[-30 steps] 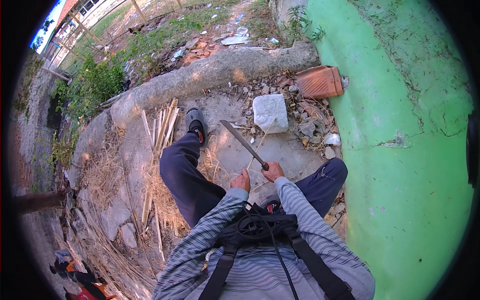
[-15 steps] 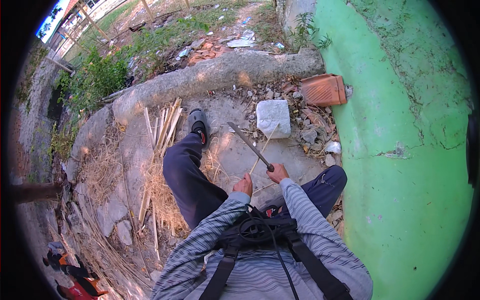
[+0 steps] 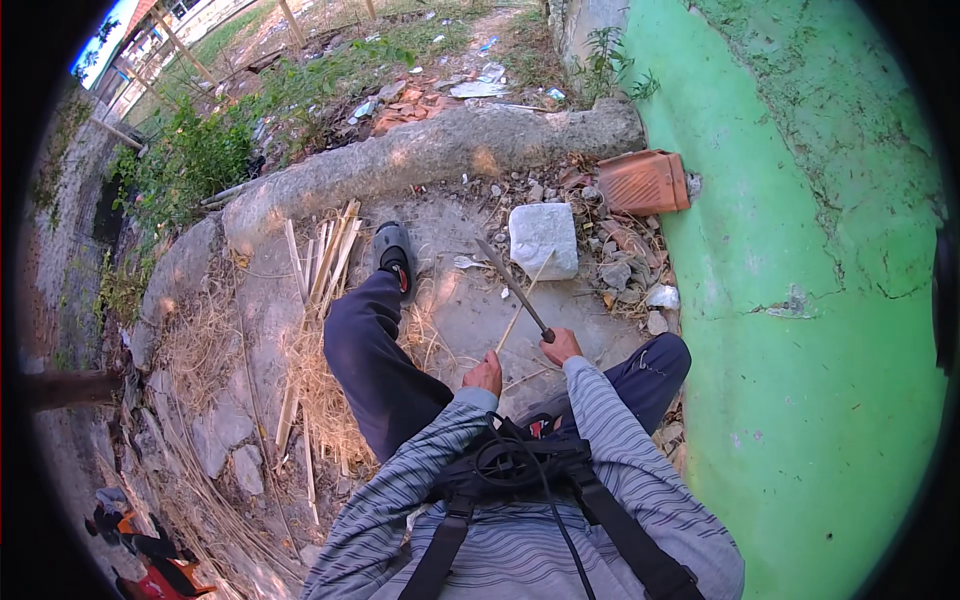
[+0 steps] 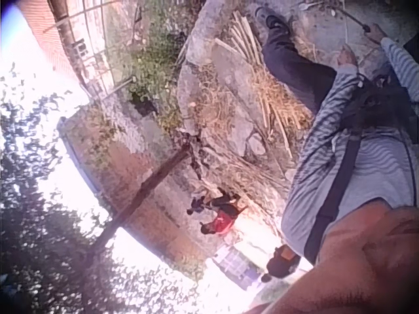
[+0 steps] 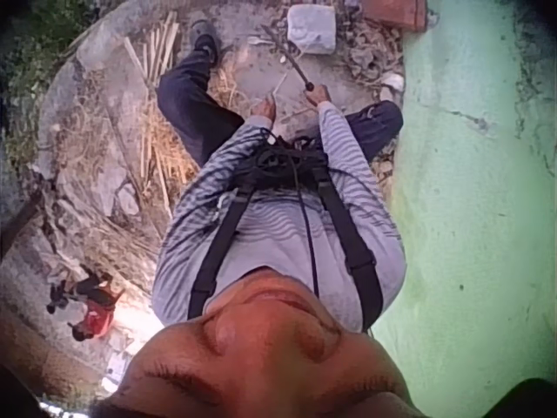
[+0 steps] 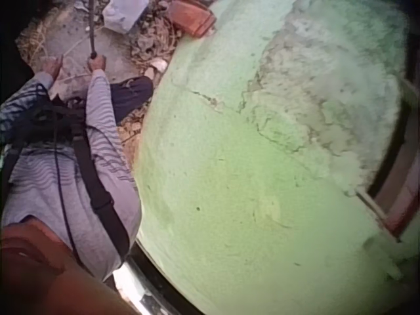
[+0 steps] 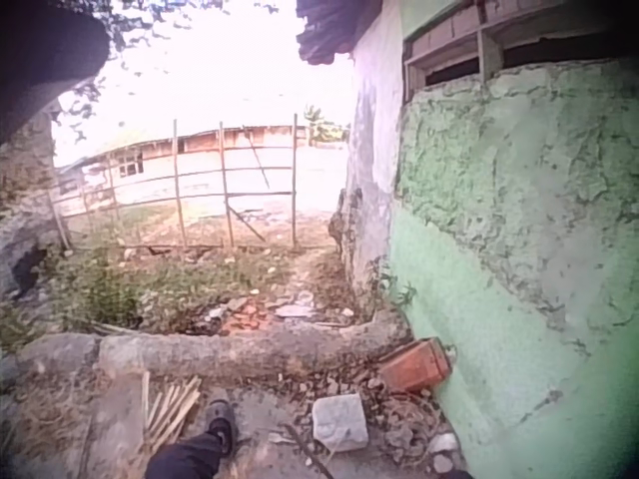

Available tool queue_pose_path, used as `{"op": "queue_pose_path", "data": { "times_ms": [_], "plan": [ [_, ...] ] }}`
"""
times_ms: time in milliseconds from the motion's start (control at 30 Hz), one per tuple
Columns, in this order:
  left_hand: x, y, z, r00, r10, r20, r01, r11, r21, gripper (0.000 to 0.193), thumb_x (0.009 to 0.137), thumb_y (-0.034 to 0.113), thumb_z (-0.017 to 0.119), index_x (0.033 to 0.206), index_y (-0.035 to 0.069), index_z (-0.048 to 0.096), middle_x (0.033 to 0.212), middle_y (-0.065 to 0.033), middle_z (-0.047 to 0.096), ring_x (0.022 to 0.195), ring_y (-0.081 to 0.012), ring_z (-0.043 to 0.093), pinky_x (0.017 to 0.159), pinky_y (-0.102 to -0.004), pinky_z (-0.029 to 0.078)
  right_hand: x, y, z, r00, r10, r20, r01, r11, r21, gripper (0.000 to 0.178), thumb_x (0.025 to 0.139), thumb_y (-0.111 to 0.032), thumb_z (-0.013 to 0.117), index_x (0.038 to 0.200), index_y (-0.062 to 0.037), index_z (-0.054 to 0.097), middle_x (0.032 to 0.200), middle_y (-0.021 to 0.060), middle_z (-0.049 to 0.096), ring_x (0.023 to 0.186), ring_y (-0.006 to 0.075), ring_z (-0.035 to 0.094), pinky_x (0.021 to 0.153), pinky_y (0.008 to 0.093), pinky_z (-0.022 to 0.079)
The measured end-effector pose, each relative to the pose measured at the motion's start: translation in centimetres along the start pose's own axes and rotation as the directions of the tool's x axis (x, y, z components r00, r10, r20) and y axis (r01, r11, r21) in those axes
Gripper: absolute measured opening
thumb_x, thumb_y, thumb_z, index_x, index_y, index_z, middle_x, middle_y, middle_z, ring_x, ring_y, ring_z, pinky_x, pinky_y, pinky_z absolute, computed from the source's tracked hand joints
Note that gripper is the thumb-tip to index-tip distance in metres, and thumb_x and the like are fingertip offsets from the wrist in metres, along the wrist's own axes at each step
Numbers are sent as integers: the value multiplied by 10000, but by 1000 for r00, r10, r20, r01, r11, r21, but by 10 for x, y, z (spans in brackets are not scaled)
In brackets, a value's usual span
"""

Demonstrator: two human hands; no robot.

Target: The person shaves a long thin piece of wood with a machete, holding the wood against a stone block to peel off thin layers.

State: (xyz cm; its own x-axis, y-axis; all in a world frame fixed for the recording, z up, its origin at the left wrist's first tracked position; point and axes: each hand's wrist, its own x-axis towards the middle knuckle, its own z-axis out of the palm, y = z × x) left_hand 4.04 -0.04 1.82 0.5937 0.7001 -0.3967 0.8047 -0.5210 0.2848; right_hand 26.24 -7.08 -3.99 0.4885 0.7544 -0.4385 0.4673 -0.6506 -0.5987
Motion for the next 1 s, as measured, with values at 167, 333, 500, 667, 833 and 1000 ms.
{"op": "queue_pose_path", "data": {
  "times_ms": [167, 333, 500, 667, 833, 1000],
  "plan": [
    [-2, -2, -3, 1000, 7, -9, -7, 1000, -22, 147, 984, 131, 444, 1078, 18, 460, 821, -221, 720, 741, -401, 731, 619, -501, 581, -14, -5, 6, 993, -101, 67, 103, 994, -32, 236, 775, -256, 639, 859, -38, 667, 834, 224, 679, 844, 440, 659, 761, 490, 517],
    [-1, 3, -3, 999, -9, 42, 10, 1000, -8, 147, 981, 134, 444, 1081, 29, 461, 832, -222, 722, 747, -407, 729, 635, -504, 580, 4, -5, -1, 994, 93, -61, -93, 996, 15, 257, 791, -269, 631, 918, -56, 701, 882, 225, 694, 874, 442, 661, 785, 494, 519],
    [1, -1, -8, 999, -31, 39, 33, 999, -41, 147, 974, 136, 447, 1083, 38, 461, 822, -219, 718, 761, -423, 725, 661, -524, 574, 9, -12, -2, 998, 39, -55, -38, 999, 15, 267, 786, -267, 632, 897, -34, 698, 858, 235, 688, 850, 444, 661, 771, 487, 515],
    [0, 5, -25, 992, -65, 110, 72, 995, -66, 163, 956, 134, 475, 1090, 43, 458, 887, -247, 717, 833, -441, 718, 739, -549, 562, -11, 1, 6, 1000, 17, 17, -18, 999, 33, 275, 804, -292, 639, 905, -45, 704, 889, 233, 696, 876, 435, 666, 788, 497, 517],
    [7, 7, -33, 967, -120, 227, 154, 978, -139, 300, 902, 126, 527, 1177, 28, 456, 985, -288, 695, 977, -479, 680, 856, -561, 529, -29, 0, 9, 995, -91, 43, 91, 996, -1, 274, 802, -295, 641, 885, -37, 678, 851, 227, 683, 841, 437, 654, 764, 494, 508],
    [12, -3, -32, 954, -87, 286, 153, 965, -215, 340, 895, 147, 534, 1210, 32, 478, 1081, -321, 663, 1051, -498, 644, 907, -562, 506, -42, -10, 4, 971, -217, 101, 217, 976, 9, 262, 810, -304, 649, 904, -61, 674, 848, 221, 677, 817, 425, 652, 740, 482, 510]
  ]
}}
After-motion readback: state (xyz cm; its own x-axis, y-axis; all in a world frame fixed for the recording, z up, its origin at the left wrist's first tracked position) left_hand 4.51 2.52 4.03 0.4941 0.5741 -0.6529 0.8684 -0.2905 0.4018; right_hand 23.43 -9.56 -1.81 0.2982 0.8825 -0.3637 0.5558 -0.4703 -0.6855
